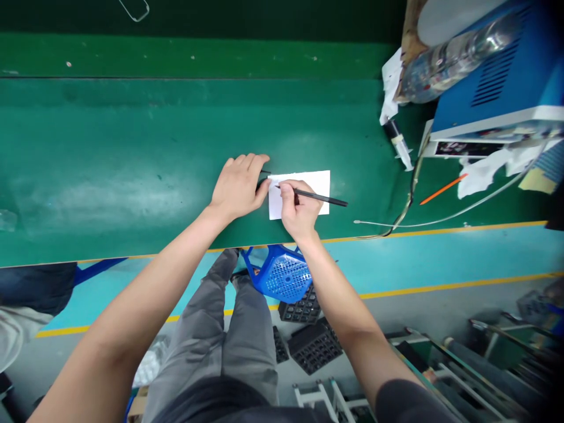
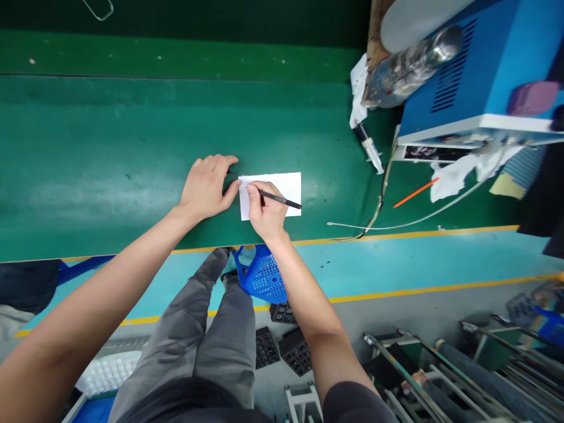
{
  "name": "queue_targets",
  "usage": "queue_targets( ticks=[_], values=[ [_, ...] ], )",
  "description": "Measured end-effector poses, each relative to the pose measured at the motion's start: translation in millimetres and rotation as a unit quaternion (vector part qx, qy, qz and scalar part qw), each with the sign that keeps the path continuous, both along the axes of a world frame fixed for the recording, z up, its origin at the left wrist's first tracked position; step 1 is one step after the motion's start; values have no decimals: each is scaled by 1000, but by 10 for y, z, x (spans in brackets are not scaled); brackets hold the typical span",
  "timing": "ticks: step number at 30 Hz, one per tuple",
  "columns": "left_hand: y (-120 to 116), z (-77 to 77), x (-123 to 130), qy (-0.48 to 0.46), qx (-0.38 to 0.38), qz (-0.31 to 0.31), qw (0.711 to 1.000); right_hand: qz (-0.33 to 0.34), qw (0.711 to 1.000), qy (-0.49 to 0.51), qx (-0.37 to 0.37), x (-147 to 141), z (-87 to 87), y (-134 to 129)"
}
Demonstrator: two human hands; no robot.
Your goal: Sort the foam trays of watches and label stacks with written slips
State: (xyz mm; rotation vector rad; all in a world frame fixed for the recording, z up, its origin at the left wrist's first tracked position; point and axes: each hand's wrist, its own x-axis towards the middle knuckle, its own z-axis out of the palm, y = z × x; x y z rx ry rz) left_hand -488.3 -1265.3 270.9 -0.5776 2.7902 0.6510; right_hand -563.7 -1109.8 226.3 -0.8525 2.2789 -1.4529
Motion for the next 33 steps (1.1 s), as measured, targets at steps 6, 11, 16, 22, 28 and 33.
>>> queue_targets(
  ticks=[6, 11, 16, 22, 28, 33],
  values=[
    [-4, -6, 0, -1, -2, -2, 1000, -4, 1000, -4, -14, -9, 28, 7],
    [-7, -10, 3, 0, -11, -8, 1000, -13, 1000, -18, -15, 4, -3, 12],
    [-8, -5, 2, 1, -5, -4, 1000, -14, 1000, -4, -21, 4, -3, 0],
    [-5, -7, 1, 0, -3, -2, 1000, -6, 1000, 20, -1, -3, 21, 3],
    [-4, -14, -1, 1, -10, -6, 1000, -32, 999, 18, -29, -5, 15, 7],
    [-1, -17, -2, 4, -8, -6, 1000, -33, 999, 19, -20, 2, -9, 16]
  ],
)
